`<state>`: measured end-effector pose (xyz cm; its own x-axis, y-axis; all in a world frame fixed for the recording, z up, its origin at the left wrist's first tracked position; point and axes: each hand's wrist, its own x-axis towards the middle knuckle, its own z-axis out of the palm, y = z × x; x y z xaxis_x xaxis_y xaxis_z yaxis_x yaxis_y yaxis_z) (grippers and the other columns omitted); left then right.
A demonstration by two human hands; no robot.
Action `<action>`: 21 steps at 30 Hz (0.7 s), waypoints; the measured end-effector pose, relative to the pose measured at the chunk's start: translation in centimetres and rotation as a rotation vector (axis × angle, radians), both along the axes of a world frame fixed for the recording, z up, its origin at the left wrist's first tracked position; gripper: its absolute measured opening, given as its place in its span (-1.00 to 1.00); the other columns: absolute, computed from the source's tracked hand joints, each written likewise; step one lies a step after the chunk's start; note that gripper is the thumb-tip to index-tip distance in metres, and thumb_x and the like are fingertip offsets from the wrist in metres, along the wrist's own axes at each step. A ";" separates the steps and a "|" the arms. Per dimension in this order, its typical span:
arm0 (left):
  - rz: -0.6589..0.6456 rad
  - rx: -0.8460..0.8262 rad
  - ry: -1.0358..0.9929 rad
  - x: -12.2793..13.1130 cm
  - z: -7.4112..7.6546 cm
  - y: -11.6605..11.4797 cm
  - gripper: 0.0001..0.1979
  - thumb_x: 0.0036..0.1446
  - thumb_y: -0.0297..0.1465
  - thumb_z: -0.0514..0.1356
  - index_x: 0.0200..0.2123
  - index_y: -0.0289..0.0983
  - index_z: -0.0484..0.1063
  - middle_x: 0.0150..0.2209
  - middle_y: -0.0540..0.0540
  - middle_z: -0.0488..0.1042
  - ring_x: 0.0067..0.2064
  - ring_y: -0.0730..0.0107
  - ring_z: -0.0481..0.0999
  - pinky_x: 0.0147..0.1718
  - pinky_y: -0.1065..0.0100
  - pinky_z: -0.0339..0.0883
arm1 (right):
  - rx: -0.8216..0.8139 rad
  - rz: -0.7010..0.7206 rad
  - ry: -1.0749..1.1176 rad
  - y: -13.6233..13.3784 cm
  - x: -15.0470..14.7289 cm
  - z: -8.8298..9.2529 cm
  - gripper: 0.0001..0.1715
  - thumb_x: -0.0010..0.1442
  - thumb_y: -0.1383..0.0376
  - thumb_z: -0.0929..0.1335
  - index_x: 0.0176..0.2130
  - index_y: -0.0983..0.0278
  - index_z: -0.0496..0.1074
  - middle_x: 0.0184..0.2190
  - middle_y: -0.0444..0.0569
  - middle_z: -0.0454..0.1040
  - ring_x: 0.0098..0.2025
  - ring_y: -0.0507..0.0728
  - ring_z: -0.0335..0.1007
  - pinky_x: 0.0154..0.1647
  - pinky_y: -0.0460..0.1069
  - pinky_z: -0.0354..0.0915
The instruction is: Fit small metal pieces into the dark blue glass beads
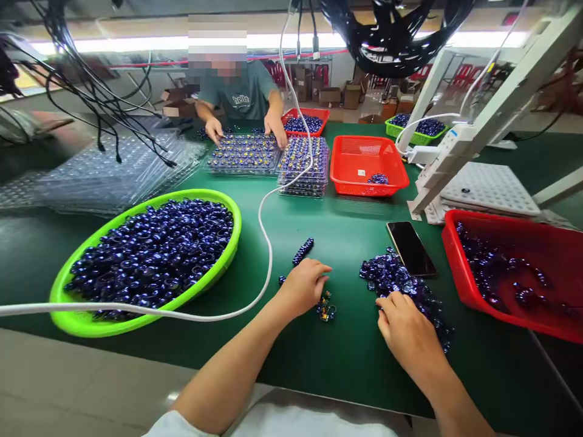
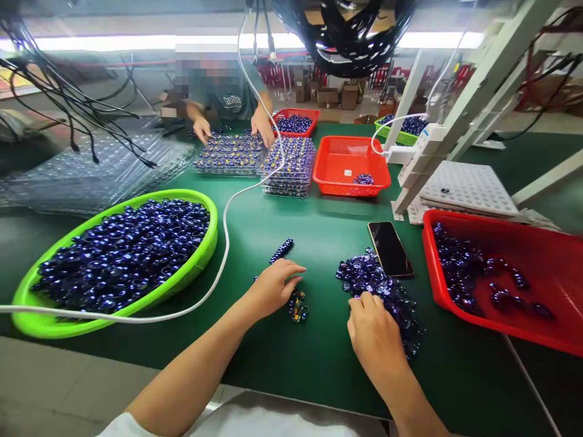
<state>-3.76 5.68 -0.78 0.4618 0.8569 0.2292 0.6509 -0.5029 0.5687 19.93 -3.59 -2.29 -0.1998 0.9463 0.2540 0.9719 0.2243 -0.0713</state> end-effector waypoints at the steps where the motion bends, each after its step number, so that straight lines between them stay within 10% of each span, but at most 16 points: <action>1: 0.003 -0.025 -0.012 -0.4 -0.3 0.1 -0.75 0.17 -0.53 0.16 -0.12 -0.27 0.55 -0.18 -0.18 0.60 -0.11 0.19 0.53 -0.08 0.17 0.46 | 0.001 0.015 0.022 -0.1 -0.5 0.2 -0.79 0.22 0.45 0.28 -0.18 0.24 0.44 -0.33 0.00 0.41 -0.29 0.19 0.36 -0.41 0.03 0.27; 10: -0.056 -0.162 -0.055 -0.7 -0.9 0.2 -0.78 0.19 -0.50 0.16 -0.13 -0.29 0.55 -0.18 -0.16 0.60 -0.12 0.23 0.53 -0.06 0.21 0.42 | -0.152 0.291 0.096 0.7 -7.2 1.2 -0.79 0.14 0.46 0.41 -0.20 0.23 0.45 -0.31 -0.01 0.42 -0.28 0.17 0.35 -0.32 0.03 0.29; 21: -0.200 -0.417 -0.451 1.3 1.0 -2.5 -0.68 0.17 -0.37 0.24 -0.01 -0.32 0.51 -0.13 -0.21 0.60 -0.12 0.24 0.54 -0.10 0.25 0.41 | -0.074 0.217 0.545 0.7 -2.4 2.5 -0.82 0.28 0.40 0.30 -0.12 0.21 0.41 -0.22 -0.04 0.51 -0.22 0.11 0.47 -0.20 0.00 0.42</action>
